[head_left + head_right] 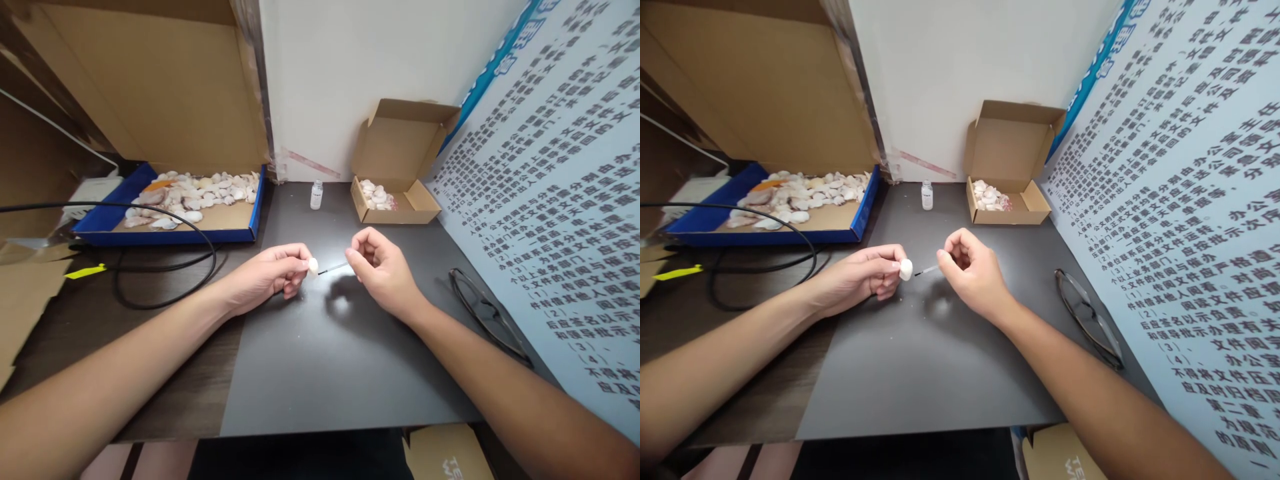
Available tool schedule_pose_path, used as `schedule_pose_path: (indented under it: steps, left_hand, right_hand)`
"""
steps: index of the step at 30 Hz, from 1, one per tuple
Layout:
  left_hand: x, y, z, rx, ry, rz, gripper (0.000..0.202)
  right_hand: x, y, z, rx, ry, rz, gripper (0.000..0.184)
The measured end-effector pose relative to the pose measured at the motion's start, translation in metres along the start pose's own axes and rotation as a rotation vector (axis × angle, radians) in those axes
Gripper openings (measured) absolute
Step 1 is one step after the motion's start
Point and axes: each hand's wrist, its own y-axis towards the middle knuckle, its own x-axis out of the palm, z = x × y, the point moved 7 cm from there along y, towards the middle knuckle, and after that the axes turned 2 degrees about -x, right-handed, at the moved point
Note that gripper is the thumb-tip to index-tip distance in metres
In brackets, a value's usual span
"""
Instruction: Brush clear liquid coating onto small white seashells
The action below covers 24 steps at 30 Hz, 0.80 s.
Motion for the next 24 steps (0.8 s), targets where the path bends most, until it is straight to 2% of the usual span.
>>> schedule_pose_path:
  steps: [4,9,15,20,24]
  left_hand:
    - [0.0009,-0.0001,0.0006,-0.013,0.002,-0.004,0.019]
    - [0.0022,-0.0007,0.0008,-0.018,0.011,0.001,0.020]
    - [0.0018,-0.0004,-0.0006,-0.033,0.005,-0.005,0.020]
    - [0.0012,-0.0007,0.0003,-0.028,0.012,-0.002,0.022]
    - [0.0017,-0.0013,0.0007,-0.024,0.009,0.003,0.021]
  right_hand:
    - [0.0015,0.0010,0.0036,0.053,0.168,-0.009,0.020]
    - [0.0045,0.0016,-0.0003,0.012,0.068,-0.042,0.018]
    - [0.0038,0.0015,0.0044,0.063,0.170,-0.030,0.020]
    - [0.0091,-0.0001,0.0011,0.025,0.064,-0.093,0.019]
    - [0.0057,0.0011,0.0024,0.050,0.159,-0.048,0.020]
